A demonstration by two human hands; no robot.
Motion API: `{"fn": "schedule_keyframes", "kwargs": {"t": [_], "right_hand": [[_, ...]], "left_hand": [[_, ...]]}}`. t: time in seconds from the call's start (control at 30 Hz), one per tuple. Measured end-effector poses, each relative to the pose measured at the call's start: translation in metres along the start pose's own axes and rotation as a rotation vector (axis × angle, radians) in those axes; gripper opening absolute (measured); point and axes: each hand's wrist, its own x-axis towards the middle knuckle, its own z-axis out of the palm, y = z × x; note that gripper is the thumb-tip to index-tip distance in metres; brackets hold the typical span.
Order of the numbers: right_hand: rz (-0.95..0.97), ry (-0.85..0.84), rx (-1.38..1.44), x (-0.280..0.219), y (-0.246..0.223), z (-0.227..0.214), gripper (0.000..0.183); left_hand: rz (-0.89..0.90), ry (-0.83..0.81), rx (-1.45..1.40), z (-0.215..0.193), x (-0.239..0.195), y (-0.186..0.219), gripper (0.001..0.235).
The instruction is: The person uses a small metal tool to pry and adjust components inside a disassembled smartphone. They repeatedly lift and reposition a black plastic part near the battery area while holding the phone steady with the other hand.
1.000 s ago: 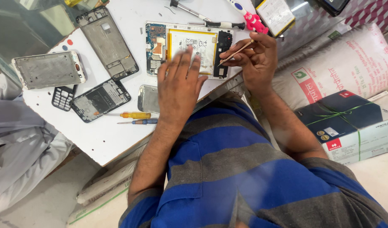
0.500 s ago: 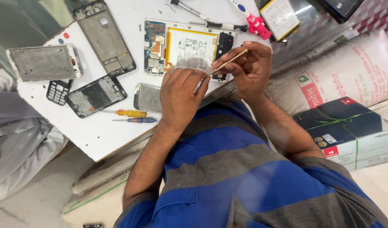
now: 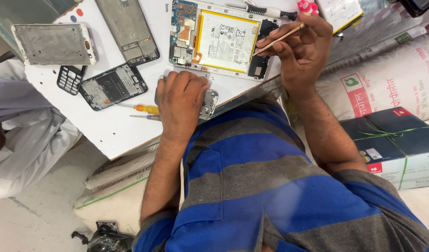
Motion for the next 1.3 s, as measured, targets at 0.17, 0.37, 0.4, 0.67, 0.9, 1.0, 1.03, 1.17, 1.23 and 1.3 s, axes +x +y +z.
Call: {"fn": "schedule_keyframes", "kwargs": {"t": [0.17, 0.37, 0.4, 0.67, 0.9, 1.0, 1.03, 1.17, 1.23, 1.3], "right_hand": [[0.028, -0.007, -0.016, 0.001, -0.001, 0.002, 0.047], [0.063, 0.032, -0.042, 0.005, -0.002, 0.000, 0.050], [0.068, 0.038, -0.036, 0.006, -0.002, 0.000, 0.051], [0.077, 0.039, 0.001, 0.003, 0.002, -0.002, 0.050], [0.047, 0.028, -0.040, 0.007, 0.000, 0.001, 0.047], [0.039, 0.051, -0.053, 0.007, -0.002, 0.006, 0.046], [0.037, 0.060, -0.062, 0.007, -0.002, 0.008, 0.046], [0.048, 0.077, -0.081, 0.008, -0.005, 0.019, 0.045], [0.093, 0.070, -0.029, 0.009, -0.006, 0.027, 0.047], [0.162, 0.055, 0.060, 0.011, -0.006, 0.037, 0.051]], "left_hand": [[-0.003, 0.015, 0.028, 0.005, 0.000, 0.000, 0.022], [-0.027, 0.024, 0.024, -0.005, -0.005, -0.004, 0.027], [-0.032, 0.037, 0.032, -0.008, -0.007, -0.006, 0.025], [-0.029, 0.112, 0.061, -0.019, -0.012, -0.015, 0.013], [0.196, 0.057, 0.061, 0.005, -0.008, 0.003, 0.021], [0.235, 0.044, 0.096, 0.011, -0.008, 0.006, 0.028], [0.238, 0.042, 0.105, 0.013, -0.009, 0.007, 0.029], [0.188, 0.043, 0.128, 0.014, -0.011, 0.006, 0.031], [0.170, 0.066, 0.167, 0.014, -0.011, 0.005, 0.030], [0.117, 0.095, 0.178, 0.013, -0.011, 0.005, 0.027]]}}
